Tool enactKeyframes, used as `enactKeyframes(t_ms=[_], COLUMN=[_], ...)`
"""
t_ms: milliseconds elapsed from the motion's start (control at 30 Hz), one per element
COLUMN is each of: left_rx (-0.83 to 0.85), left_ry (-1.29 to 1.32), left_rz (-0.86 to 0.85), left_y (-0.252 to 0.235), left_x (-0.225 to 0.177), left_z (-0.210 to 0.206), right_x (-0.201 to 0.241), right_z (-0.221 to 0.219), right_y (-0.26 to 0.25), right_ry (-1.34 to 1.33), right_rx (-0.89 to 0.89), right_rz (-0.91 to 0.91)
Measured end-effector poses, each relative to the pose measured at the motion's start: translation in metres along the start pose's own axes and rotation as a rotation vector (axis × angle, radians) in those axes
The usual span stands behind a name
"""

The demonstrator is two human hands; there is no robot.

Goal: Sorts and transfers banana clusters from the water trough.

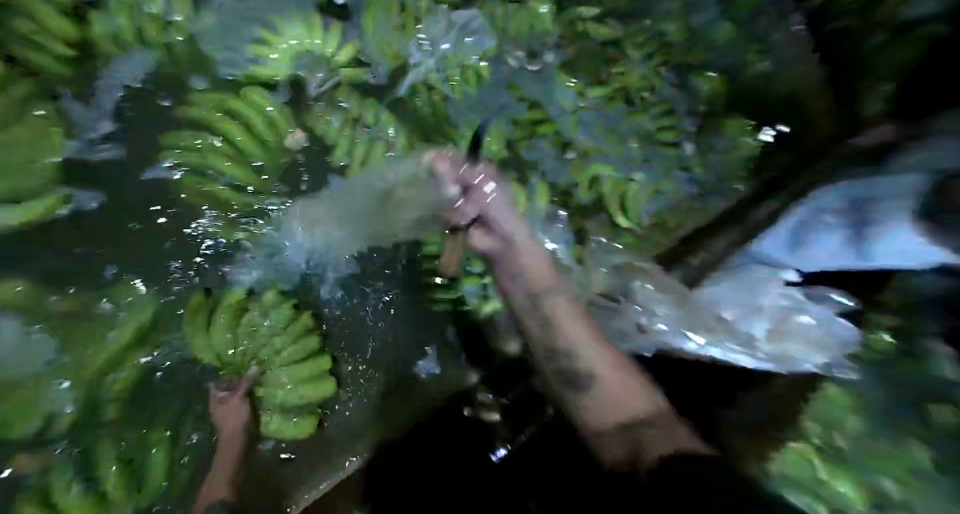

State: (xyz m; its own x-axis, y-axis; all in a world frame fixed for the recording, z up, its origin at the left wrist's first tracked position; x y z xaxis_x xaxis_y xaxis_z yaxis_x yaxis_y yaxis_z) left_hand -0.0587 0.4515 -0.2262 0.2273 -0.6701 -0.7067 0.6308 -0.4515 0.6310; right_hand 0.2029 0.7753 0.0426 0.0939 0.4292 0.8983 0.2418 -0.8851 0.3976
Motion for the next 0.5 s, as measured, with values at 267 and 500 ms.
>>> enactKeyframes(t_ms=[267,500], left_rx=[0.091,0.082], left_ry=[0.373,0.55], left_rz=[0.182,0.262], left_y=[0.044,0.028], left_x=[0.013,0.002], left_z=[-0.044,-0.046], right_x=[0.182,0.004], right_z=[0.262,0.319], right_y=[0.222,0.244], right_ry=[0.718,1.338], right_rx=[-0.788,-0.869], right_rz=[0.248,-0.307])
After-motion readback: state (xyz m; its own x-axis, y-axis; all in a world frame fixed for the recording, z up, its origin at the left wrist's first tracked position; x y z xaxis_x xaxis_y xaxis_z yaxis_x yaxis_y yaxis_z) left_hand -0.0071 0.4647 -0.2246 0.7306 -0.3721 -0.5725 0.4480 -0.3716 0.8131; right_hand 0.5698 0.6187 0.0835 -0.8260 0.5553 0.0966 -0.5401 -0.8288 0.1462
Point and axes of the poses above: each hand's wrist, its own y-axis away from the middle knuckle, its own z-axis out of the back of the hand, x = y × z, the point moved 3 cm from there along -y, towards the middle knuckle, and after that the axes turned 3 degrees about y, right-handed, at the moved point
